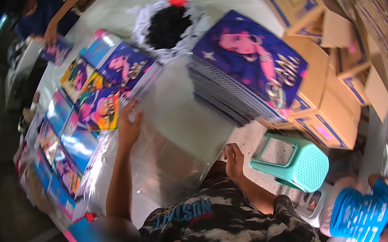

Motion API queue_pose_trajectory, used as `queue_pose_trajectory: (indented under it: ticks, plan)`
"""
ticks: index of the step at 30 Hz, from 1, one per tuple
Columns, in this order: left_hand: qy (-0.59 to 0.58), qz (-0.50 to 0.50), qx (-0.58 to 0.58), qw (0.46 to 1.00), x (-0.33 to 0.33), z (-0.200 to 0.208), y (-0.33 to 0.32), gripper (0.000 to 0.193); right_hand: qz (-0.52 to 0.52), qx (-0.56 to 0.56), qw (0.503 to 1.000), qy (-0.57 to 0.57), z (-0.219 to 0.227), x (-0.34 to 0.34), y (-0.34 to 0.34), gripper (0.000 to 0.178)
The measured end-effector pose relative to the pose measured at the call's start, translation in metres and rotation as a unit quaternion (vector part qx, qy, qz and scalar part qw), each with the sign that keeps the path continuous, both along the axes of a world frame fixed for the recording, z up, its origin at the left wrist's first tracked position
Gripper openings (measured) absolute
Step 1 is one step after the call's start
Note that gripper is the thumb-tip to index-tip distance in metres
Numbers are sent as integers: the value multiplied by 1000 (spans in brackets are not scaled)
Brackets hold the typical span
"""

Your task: The person places spiral-bound notebooks into clear plastic bags and seals them with tape. The person repeatedly picks up a notebook, inserts it into a bag, and uses a tape dispenser to seal the bag before stacking it.

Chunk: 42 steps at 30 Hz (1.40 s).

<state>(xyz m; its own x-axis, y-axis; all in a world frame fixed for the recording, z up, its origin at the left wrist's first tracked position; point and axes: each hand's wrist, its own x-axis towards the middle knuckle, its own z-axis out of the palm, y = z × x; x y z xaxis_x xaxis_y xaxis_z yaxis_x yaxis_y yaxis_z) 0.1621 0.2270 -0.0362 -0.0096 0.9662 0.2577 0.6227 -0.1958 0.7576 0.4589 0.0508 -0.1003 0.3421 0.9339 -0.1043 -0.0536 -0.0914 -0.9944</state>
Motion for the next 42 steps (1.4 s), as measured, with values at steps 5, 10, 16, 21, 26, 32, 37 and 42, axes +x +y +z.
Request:
queue_pose_trajectory:
  ticks: [5,10,16,21,26,32,37,42]
  plan:
    - [133,55,41,989,-1,22,20,49,296,108,943,-109,74,-32,58,13]
    - [226,59,115,966,5,2,71,68,589,202,771,131,170,-54,102,34]
    - [332,74,130,931,-6,-40,89,52,733,348,514,277,211,-81,65,57]
    - [326,84,136,932,6,-23,82,46,725,402,489,272,254,-51,44,47]
    - [363,46,80,927,0,-14,81,47,703,373,518,313,252,-47,4,35]
    - [363,22,119,924,-20,-28,85,46,587,447,650,183,261,-45,-21,34]
    - [162,77,52,983,-58,-22,114,45,501,292,792,192,223,-54,-20,38]
    - [-176,197,175,949,24,107,-14,61,322,31,900,293,160,-68,22,63]
